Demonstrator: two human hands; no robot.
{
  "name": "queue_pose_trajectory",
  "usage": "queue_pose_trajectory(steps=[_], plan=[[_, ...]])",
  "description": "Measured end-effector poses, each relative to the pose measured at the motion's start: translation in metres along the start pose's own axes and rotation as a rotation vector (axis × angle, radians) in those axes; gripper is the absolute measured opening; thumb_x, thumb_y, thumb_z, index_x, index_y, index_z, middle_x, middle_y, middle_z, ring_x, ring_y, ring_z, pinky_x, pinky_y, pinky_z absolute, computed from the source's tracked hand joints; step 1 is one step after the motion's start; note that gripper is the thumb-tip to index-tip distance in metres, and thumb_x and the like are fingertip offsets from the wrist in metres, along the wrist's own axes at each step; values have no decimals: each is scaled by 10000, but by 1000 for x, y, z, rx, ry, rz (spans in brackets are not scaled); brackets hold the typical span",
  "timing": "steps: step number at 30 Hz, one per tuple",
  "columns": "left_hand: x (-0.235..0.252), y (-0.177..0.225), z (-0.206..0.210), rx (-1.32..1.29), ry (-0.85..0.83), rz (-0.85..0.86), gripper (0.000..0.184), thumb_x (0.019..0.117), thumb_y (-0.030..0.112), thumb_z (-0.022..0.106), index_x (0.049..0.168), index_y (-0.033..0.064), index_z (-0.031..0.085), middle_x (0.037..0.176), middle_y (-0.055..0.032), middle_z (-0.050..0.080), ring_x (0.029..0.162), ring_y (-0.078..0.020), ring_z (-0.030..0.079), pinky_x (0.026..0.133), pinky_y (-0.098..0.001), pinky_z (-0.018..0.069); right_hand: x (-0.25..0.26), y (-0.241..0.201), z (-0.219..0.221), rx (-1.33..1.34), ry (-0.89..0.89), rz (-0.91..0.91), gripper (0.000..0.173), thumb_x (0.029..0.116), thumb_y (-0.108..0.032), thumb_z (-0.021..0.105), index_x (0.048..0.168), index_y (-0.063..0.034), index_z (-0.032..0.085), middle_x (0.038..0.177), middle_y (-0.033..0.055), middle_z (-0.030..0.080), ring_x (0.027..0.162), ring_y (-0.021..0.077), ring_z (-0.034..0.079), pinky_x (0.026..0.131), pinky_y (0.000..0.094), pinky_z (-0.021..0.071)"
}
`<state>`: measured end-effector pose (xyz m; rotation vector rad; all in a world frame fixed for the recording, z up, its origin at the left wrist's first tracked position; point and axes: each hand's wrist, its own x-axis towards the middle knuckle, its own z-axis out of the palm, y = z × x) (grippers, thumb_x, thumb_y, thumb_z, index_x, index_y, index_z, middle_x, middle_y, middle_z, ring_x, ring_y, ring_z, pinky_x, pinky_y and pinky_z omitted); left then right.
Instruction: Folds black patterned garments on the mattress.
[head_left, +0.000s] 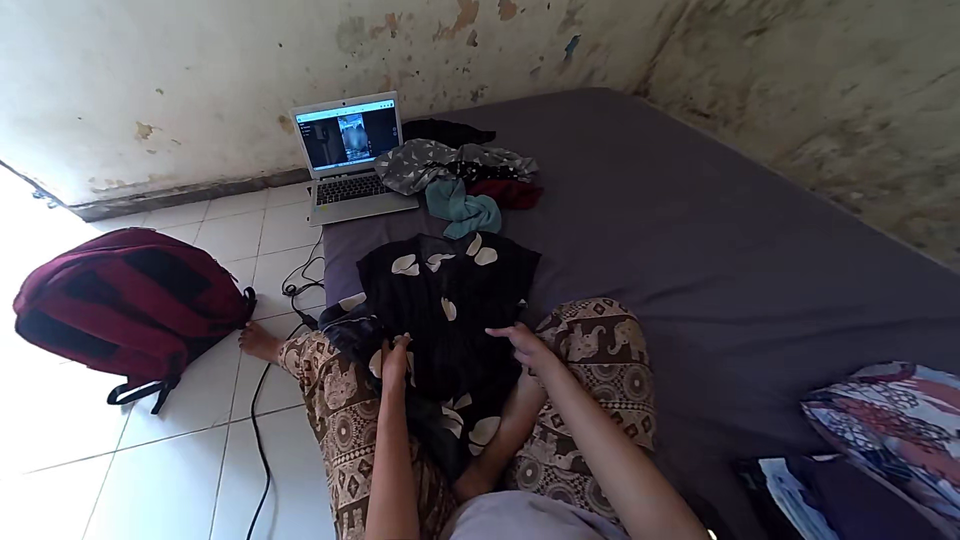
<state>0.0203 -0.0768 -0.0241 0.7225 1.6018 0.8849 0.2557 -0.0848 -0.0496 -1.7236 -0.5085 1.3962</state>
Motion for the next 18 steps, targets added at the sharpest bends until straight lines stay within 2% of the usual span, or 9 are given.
queue_pose_trajectory(steps=[2,4,6,9,11,13,15,18], plan=[[0,0,0,92,-25,-5,562,1024,171,632,1458,-117,421,1478,-319,468,1405,-392,430,1163,-495,328,3,2,1,-72,23,-28,648,908,-23,748,1451,105,419,1464,278,487,1334,321,496,1110,456,406],[1,-1,-1,160,-44,-14,522,1022,188,640,1409,-123,479,1437,-323,503,1375,-395,459,1146,-500,345,4,3,1,-98,46,-61,582,895,-23,764,1389,114,490,1402,275,545,1279,310,544,1080,444,438],[1,-1,-2,133,-32,-11,537,1033,196,623,1429,-125,455,1452,-325,491,1383,-397,453,1152,-500,339,-1,1,-1,-50,50,-74,540,900,-7,751,1370,108,512,1375,264,566,1248,294,561,1060,435,452],[1,-2,-2,23,15,-4,609,1052,203,586,1507,-120,342,1522,-330,412,1439,-408,385,1183,-501,298,-5,-5,-9,114,33,-80,495,936,4,692,1383,71,491,1308,222,601,1137,236,618,976,391,516],[1,-2,-1,8,21,-5,628,1051,202,588,1522,-114,319,1535,-330,396,1452,-412,366,1189,-503,290,-8,-11,-18,142,28,-100,505,972,-3,643,1434,52,446,1338,219,578,1148,229,608,981,379,510],[1,-3,0,29,15,-2,611,1048,189,592,1512,-115,336,1519,-331,417,1442,-413,385,1180,-507,306,-18,-17,-26,-23,102,-227,497,955,33,650,1413,102,468,1296,275,598,1109,262,605,965,385,485],[1,-3,0,54,12,2,596,1055,188,580,1509,-116,340,1497,-334,440,1421,-411,411,1166,-504,325,-32,-19,-40,-255,182,-444,407,946,47,658,1318,142,523,1122,267,683,968,244,676,884,366,538],[-2,-2,1,110,11,1,601,1065,195,561,1517,-117,319,1466,-338,475,1393,-413,447,1151,-494,345,-60,-21,-82,-472,239,-663,261,942,54,650,1176,161,610,1080,286,685,961,307,684,874,411,554]])
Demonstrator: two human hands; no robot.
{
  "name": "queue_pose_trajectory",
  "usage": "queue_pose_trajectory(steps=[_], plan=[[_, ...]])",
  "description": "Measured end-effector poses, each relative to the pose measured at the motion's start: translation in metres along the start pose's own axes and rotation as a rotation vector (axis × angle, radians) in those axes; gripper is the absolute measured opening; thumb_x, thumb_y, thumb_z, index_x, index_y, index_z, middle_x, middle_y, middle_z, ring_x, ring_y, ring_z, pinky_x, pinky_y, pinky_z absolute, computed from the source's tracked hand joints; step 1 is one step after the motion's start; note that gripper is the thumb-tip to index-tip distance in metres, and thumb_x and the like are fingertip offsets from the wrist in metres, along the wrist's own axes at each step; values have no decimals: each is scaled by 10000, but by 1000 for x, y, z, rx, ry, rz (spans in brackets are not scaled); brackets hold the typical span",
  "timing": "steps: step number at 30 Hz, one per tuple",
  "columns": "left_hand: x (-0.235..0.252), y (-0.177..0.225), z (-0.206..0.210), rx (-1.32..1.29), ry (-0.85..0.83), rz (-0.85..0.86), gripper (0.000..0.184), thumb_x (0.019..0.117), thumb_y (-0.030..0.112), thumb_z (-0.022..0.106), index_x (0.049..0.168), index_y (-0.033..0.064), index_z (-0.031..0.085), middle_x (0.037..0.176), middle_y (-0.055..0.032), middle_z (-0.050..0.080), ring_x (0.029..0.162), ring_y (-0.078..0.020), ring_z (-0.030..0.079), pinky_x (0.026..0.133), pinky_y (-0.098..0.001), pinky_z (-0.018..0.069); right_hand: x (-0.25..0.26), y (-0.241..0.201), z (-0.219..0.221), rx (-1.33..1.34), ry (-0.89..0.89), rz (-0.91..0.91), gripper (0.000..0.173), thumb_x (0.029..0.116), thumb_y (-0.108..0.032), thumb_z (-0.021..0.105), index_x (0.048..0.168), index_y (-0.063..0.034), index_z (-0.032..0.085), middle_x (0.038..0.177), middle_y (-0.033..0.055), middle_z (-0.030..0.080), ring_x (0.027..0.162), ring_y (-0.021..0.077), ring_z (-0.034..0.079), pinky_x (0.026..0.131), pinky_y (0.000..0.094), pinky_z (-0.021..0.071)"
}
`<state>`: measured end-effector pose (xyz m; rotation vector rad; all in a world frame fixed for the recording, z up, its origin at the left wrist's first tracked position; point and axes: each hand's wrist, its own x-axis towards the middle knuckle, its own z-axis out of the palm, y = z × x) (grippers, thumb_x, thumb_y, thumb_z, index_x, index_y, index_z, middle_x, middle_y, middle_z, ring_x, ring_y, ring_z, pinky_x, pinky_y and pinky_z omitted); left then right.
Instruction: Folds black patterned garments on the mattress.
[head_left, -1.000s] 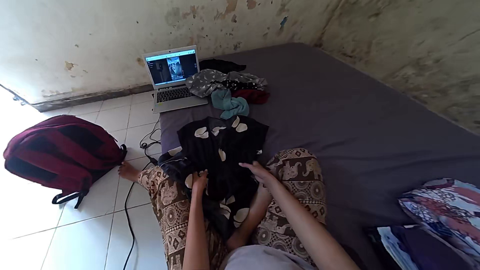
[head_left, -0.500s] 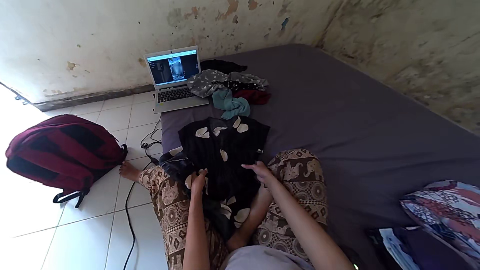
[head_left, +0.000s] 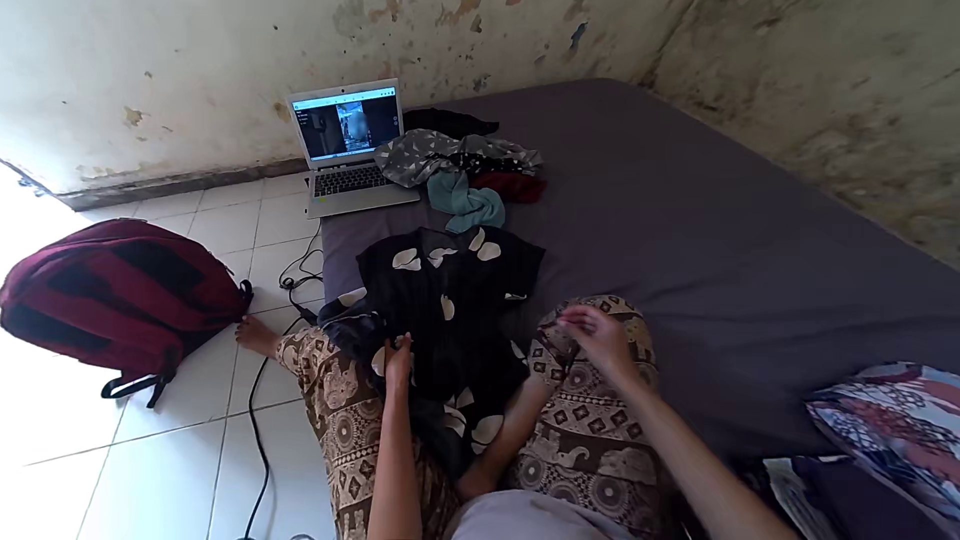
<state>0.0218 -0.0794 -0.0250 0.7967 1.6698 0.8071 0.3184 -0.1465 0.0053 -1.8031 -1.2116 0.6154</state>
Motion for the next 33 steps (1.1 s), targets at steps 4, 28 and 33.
queue_pose_trajectory(steps=[4,28,33], plan=[[0,0,1,31,-20,0,708,1043,192,604,1563,-100,221,1528,-340,400,1436,-413,403,1172,-482,333,-35,30,-75,-363,-41,-34,196,970,44,609,1124,163,637,1037,344,677,919,471,682,841,595,538],[4,2,5,94,-22,17,725,992,93,666,1553,-95,248,1545,-326,386,1440,-394,406,1167,-467,347,-166,138,-148,-350,-432,787,513,1061,-297,575,1294,160,550,1245,392,573,1114,411,567,998,542,415],[4,3,6,85,-27,17,720,995,94,661,1551,-102,246,1544,-328,383,1445,-390,397,1177,-458,332,-167,140,-145,-381,-430,774,528,1034,-290,628,1273,172,540,1178,388,592,1059,417,578,974,554,424]])
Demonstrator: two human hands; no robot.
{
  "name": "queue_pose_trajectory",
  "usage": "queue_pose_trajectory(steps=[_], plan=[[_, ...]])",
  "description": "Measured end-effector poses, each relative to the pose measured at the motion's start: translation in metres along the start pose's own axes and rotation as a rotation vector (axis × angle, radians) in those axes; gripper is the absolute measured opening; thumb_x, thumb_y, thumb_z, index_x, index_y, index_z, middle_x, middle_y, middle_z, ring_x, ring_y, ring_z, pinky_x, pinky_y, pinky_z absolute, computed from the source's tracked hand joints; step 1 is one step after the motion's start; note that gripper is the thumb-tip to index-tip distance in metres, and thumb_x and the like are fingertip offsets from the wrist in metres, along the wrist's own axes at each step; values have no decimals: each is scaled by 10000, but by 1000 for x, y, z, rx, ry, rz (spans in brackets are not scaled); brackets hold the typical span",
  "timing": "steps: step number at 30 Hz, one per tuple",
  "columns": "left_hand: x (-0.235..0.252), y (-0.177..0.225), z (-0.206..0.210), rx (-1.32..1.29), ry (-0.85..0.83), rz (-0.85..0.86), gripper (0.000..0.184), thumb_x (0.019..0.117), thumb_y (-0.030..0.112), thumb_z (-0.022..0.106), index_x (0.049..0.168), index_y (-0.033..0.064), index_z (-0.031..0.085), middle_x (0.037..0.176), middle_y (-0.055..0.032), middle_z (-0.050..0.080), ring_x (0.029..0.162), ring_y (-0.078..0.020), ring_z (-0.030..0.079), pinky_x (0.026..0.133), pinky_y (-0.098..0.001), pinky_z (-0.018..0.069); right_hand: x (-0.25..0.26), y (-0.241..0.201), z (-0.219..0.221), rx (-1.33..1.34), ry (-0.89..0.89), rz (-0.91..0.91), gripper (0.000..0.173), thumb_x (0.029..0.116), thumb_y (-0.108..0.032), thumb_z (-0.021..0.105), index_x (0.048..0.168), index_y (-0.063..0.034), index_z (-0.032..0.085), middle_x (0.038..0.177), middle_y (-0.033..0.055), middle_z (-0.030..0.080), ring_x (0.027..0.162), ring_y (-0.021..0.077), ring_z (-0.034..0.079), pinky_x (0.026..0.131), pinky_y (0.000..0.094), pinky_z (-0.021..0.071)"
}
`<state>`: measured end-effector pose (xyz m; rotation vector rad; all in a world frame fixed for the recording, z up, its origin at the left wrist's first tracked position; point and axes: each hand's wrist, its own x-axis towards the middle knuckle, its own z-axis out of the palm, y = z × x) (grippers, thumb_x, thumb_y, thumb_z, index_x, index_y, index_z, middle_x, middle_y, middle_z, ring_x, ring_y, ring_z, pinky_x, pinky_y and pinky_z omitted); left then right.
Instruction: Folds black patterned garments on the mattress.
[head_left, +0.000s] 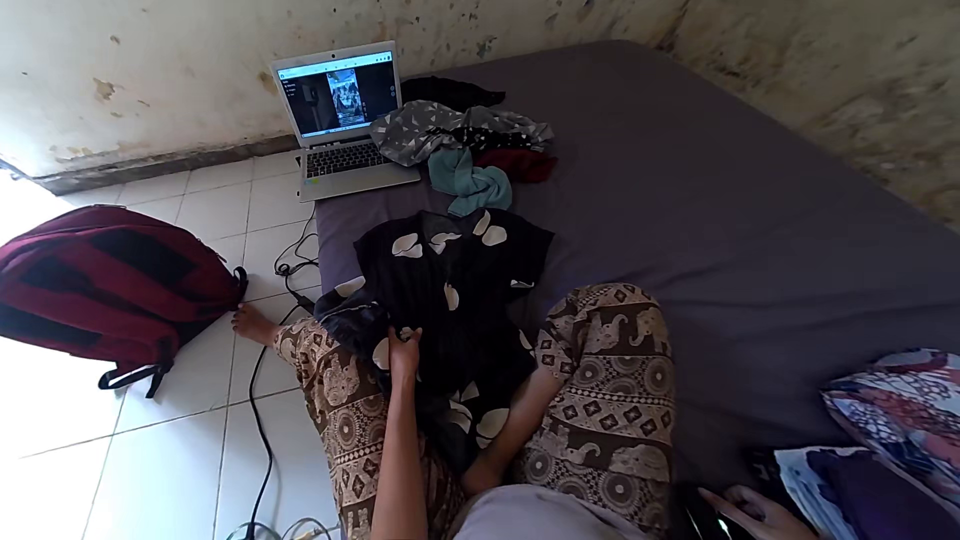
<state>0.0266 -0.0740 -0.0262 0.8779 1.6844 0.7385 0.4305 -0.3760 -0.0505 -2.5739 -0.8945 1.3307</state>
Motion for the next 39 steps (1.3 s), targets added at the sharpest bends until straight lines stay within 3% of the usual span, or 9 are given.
queue_pose_trajectory(steps=[12,23,30,39], plan=[[2,0,0,11,-6,1,721,1000,102,658,1554,-99,242,1559,-320,368,1461,-376,382,1191,-446,314,3,0,0,1,-8,7,522,1038,-289,621,1273,169,535,1183,378,583,1050,380,565,962,525,422],[2,0,0,3,-11,16,727,995,99,661,1550,-111,241,1556,-331,364,1459,-388,381,1190,-454,316,1,-2,0,-9,-8,-4,524,1041,-270,614,1283,186,528,1223,409,569,1113,439,565,1006,561,410],[2,-1,0,-4,-9,15,719,997,98,660,1549,-105,247,1548,-324,380,1446,-382,400,1180,-451,332,2,2,-1,7,-21,-20,492,1037,-244,620,1265,181,524,1154,375,584,1015,371,564,948,517,430],[3,-1,0,9,-13,14,726,995,100,663,1550,-107,243,1550,-326,378,1454,-383,392,1187,-450,323,1,2,-5,16,-54,-17,504,1030,-234,630,1301,171,504,1180,369,579,1042,359,566,961,498,431]])
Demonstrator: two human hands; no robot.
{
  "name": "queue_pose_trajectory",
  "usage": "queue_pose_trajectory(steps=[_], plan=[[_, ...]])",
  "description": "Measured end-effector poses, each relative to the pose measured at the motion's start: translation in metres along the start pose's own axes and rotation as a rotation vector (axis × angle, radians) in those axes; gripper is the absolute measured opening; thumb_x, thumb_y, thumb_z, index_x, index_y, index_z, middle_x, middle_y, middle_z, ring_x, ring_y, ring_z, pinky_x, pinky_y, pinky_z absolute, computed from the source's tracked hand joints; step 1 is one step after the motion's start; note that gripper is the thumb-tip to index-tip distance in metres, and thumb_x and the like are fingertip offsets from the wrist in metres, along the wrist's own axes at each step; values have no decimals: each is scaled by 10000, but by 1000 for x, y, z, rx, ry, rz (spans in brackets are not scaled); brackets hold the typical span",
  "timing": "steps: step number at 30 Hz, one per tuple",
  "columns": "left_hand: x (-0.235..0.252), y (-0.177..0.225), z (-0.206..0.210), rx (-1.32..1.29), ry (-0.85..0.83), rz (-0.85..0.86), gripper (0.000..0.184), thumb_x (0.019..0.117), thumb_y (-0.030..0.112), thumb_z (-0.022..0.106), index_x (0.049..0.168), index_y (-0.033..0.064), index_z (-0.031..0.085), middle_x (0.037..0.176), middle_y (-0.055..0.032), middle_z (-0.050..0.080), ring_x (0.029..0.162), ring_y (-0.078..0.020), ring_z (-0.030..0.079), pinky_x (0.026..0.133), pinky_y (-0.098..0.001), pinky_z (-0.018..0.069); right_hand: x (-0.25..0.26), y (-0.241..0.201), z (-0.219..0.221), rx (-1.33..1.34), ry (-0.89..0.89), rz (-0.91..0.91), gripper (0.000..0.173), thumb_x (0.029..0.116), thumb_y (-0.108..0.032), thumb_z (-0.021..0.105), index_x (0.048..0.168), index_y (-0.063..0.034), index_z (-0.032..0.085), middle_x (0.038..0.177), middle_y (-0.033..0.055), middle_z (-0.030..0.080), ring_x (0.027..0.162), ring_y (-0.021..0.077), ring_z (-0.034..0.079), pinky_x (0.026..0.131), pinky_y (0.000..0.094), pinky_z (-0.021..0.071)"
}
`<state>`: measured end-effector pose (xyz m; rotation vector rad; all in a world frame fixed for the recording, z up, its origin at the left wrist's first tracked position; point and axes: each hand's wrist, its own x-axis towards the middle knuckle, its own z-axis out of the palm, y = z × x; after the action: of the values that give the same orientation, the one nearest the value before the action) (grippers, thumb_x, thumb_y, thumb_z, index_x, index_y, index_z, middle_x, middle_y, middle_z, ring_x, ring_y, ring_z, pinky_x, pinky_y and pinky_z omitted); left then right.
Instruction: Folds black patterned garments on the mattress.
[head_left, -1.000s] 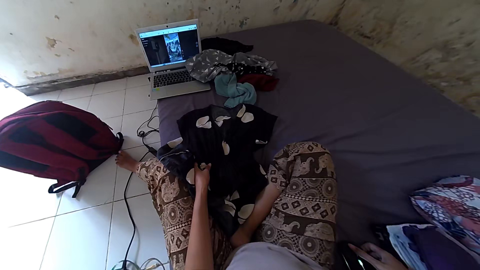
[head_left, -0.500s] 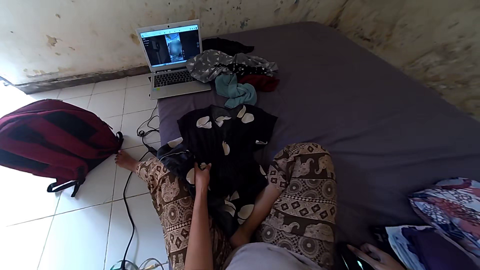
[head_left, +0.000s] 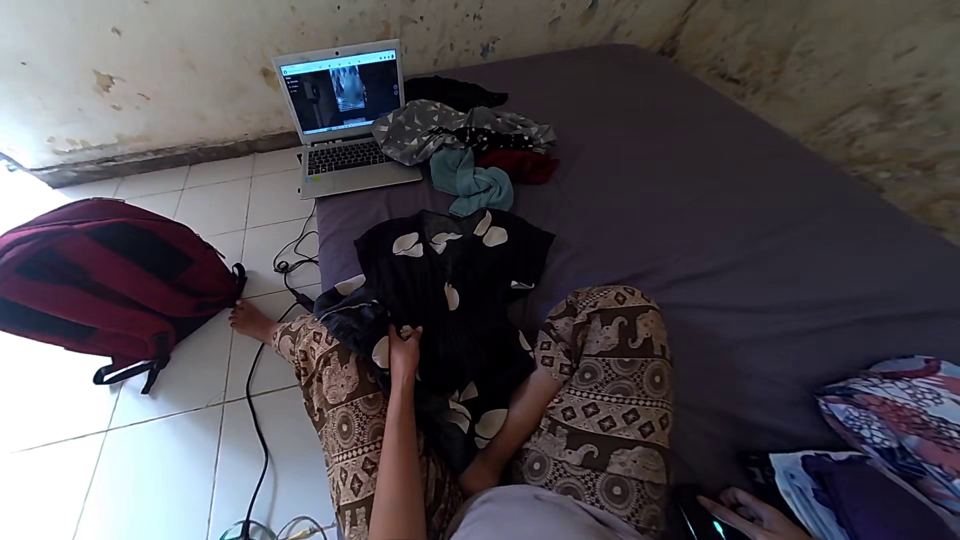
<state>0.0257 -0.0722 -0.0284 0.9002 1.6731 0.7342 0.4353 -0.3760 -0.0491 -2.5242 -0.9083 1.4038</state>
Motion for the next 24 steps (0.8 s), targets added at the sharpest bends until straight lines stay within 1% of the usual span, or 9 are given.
queue_pose_trajectory(steps=[4,7,14,17,20,24], plan=[[0,0,1,-2,10,9,712,992,98,668,1543,-104,265,1542,-321,393,1442,-373,410,1180,-447,333,1,2,1,13,0,2,504,1033,-239,625,1308,163,499,1189,364,574,1047,352,561,963,497,428],[0,1,1,0,9,4,725,993,96,666,1551,-101,248,1551,-320,381,1453,-375,397,1186,-446,324,1,2,0,14,-1,4,504,1032,-235,627,1306,169,503,1182,370,577,1044,364,564,962,505,430],[-1,1,0,4,-1,-5,732,1000,108,657,1556,-104,230,1563,-329,355,1466,-392,370,1190,-457,315,2,3,1,15,7,-12,479,1029,-227,631,1283,163,515,1125,338,594,990,319,562,932,478,436],[-1,1,0,1,2,-7,734,999,111,659,1558,-101,231,1563,-325,359,1463,-388,376,1189,-457,318,2,3,1,14,5,-4,489,1031,-231,629,1289,165,506,1133,337,590,995,318,556,935,476,433],[-1,1,0,3,-1,-5,723,999,106,658,1552,-103,242,1554,-325,371,1456,-387,385,1186,-455,323,3,4,1,11,5,-6,478,1028,-241,634,1268,156,516,1096,307,593,958,287,549,910,461,435],[-1,2,0,-2,1,-9,727,1000,102,657,1557,-96,234,1560,-321,367,1455,-382,389,1184,-455,326,2,3,1,16,7,-5,462,1028,-226,633,1265,154,522,1084,298,595,943,275,543,900,455,433]])
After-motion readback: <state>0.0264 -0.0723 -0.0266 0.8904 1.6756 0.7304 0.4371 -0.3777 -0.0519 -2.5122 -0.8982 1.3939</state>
